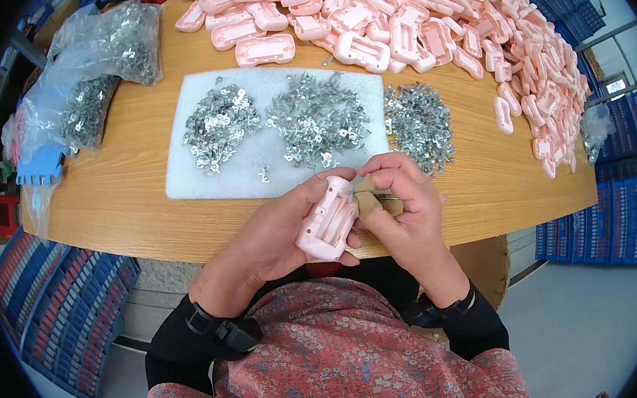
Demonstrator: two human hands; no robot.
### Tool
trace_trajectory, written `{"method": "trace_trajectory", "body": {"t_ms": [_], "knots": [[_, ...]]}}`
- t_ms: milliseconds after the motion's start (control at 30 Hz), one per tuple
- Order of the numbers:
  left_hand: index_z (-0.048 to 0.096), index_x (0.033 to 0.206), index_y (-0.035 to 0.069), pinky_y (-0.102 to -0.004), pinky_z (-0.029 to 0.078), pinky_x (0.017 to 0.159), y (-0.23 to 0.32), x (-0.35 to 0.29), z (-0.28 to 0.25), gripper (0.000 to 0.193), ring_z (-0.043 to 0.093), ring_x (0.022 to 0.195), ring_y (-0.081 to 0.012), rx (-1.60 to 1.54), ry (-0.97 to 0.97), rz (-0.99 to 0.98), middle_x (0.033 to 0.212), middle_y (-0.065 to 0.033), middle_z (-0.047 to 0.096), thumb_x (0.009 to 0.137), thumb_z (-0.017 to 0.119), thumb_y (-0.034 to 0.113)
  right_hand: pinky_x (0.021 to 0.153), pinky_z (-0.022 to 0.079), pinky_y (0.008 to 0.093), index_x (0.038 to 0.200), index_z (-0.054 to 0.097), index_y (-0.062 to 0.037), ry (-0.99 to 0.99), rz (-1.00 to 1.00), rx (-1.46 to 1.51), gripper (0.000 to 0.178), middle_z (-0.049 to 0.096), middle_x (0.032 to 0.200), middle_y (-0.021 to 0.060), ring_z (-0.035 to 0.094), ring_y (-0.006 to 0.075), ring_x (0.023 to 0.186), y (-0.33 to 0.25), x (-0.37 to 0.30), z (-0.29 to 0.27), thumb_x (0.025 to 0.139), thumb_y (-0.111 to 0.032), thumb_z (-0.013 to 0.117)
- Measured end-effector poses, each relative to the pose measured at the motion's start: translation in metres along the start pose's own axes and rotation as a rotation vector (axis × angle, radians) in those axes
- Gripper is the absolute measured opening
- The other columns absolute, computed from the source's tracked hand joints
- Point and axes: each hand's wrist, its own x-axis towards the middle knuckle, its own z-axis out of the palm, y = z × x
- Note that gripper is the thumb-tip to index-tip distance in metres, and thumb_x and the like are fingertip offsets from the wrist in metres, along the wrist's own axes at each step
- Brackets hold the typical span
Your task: The person repeatedly picks up pink plastic housings and small metal components from a table, inserts the metal pieces into the housings, and places the assembled units into a cardboard box. The process is repetitive and involves handling multiple identical parts.
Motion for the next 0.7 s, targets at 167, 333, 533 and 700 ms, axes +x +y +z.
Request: {"method": "trace_trajectory", "body": {"t_ms": [167, 333, 533, 700], "knots": [[0.039, 0.145, 0.009, -0.0467, 0.062, 0.073, -0.004, 0.004, -0.003, 0.046, 0.069, 0.087, -0.0273, -0.004, 0.027, 0.017, 0.110, -0.0143, 0.064, 0.110, 0.029, 0.036, 0.082, 0.045, 0.0388, 0.089, 0.064, -0.0032, 0.006, -0.191, -0.254, 0.024, 0.064, 0.100, 0.0097, 0.058, 0.0295, 0.091, 0.015, 0.004, 0.006, 0.066, -0.003, 0.072], [0.040, 0.145, 0.010, -0.0464, 0.063, 0.071, -0.003, 0.003, 0.003, 0.046, 0.070, 0.089, -0.0246, 0.037, 0.119, 0.000, 0.110, -0.0128, 0.063, 0.110, 0.028, 0.037, 0.081, 0.043, 0.0392, 0.087, 0.062, -0.0038, 0.002, -0.219, -0.280, 0.025, 0.063, 0.100, 0.0085, 0.057, 0.0283, 0.091, 0.018, 0.004, 0.008, 0.064, -0.003, 0.072], [0.039, 0.147, 0.011, -0.0458, 0.062, 0.074, -0.011, 0.008, 0.000, 0.046, 0.069, 0.094, -0.0234, 0.048, 0.125, 0.002, 0.118, -0.0110, 0.063, 0.110, 0.028, 0.037, 0.081, 0.040, 0.0396, 0.085, 0.061, -0.0068, -0.034, -0.303, -0.484, 0.024, 0.062, 0.099, 0.0054, 0.056, 0.0274, 0.090, 0.007, 0.007, 0.006, 0.064, -0.005, 0.074], [0.038, 0.147, 0.011, -0.0459, 0.062, 0.075, -0.010, 0.006, 0.003, 0.046, 0.069, 0.094, -0.0234, 0.107, 0.174, 0.001, 0.119, -0.0110, 0.062, 0.110, 0.028, 0.036, 0.081, 0.040, 0.0402, 0.093, 0.064, -0.0064, -0.100, -0.283, -0.548, 0.026, 0.062, 0.100, 0.0055, 0.058, 0.0281, 0.092, 0.000, 0.006, 0.001, 0.069, -0.006, 0.074]]}}
